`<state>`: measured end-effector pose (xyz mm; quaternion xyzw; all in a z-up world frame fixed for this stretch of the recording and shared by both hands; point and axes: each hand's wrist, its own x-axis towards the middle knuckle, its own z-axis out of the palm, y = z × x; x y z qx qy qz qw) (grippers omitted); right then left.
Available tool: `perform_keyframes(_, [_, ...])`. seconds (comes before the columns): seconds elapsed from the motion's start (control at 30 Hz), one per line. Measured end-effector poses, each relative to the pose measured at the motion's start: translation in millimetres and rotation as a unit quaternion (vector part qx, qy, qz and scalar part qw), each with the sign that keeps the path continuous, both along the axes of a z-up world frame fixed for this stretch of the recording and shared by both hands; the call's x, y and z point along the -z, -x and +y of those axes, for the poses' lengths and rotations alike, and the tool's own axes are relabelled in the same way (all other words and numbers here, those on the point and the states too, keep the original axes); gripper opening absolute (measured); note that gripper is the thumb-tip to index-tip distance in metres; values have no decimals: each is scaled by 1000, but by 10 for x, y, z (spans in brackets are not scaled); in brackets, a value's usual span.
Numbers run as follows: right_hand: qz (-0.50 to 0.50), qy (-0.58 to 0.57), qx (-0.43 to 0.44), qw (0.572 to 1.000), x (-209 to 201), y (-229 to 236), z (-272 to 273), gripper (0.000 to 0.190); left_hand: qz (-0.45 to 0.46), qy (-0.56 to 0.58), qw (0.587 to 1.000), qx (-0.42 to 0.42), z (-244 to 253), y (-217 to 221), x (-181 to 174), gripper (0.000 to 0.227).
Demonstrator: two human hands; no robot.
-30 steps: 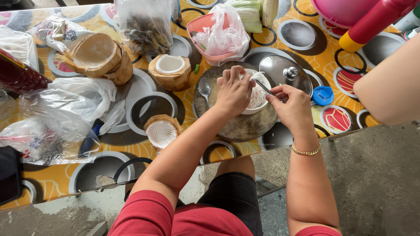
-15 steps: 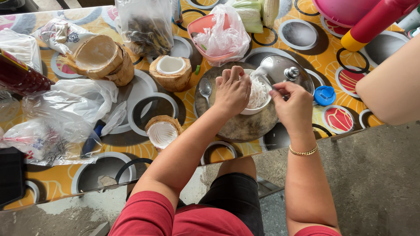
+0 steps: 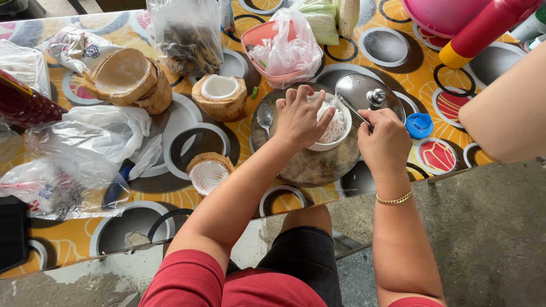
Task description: The person scrapes the meat from the inside of a coconut half and places the shavings into a white bowl.
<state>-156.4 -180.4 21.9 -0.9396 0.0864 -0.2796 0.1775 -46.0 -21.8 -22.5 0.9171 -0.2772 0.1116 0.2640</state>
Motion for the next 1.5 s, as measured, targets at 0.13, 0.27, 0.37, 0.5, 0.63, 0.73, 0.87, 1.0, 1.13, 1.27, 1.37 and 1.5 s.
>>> perform_keyframes(0.13, [-24,-19,-11,999,17,-10,43,21,41,46,998,-15,-48,-26,19,43])
perform_keyframes(0.27, [-38,-44,-27,998,38,11,56,22,0,69,998,5,-74,-77,59,44])
perform_keyframes(0.37, [-85,-54,-24,995,72,29,21,22,2,67,998,-5,-39,-116,43,34])
perform_keyframes(0.5, [-96,12,-34,995,177,-15,44,23,6,81,996,-33,139,-153,-30,26])
perform_keyframes(0.63, [-34,-1,-1,999,280,-5,134,22,-22,100,995,-13,497,-119,-103,33])
perform_keyframes(0.73, [0,-4,30,1000,349,72,166,23,-15,143,990,-17,874,-39,-120,40])
perform_keyframes(0.87, [61,47,34,996,454,-109,225,22,-2,166,985,-34,1531,319,-76,39])
perform_keyframes(1.0, [84,95,-5,992,478,-382,276,23,15,143,987,-69,2146,755,55,35])
perform_keyframes(1.13, [87,115,-14,989,286,-374,197,22,34,132,984,-110,2639,1145,237,37])
perform_keyframes(1.27, [85,114,9,990,154,-294,190,24,93,158,972,-145,2899,1391,470,44])
perform_keyframes(1.37, [111,118,-1,987,182,-253,296,22,118,191,963,-148,2929,1480,650,71])
perform_keyframes(1.5, [82,99,-5,992,137,-106,269,20,101,166,973,-120,2836,1461,799,127])
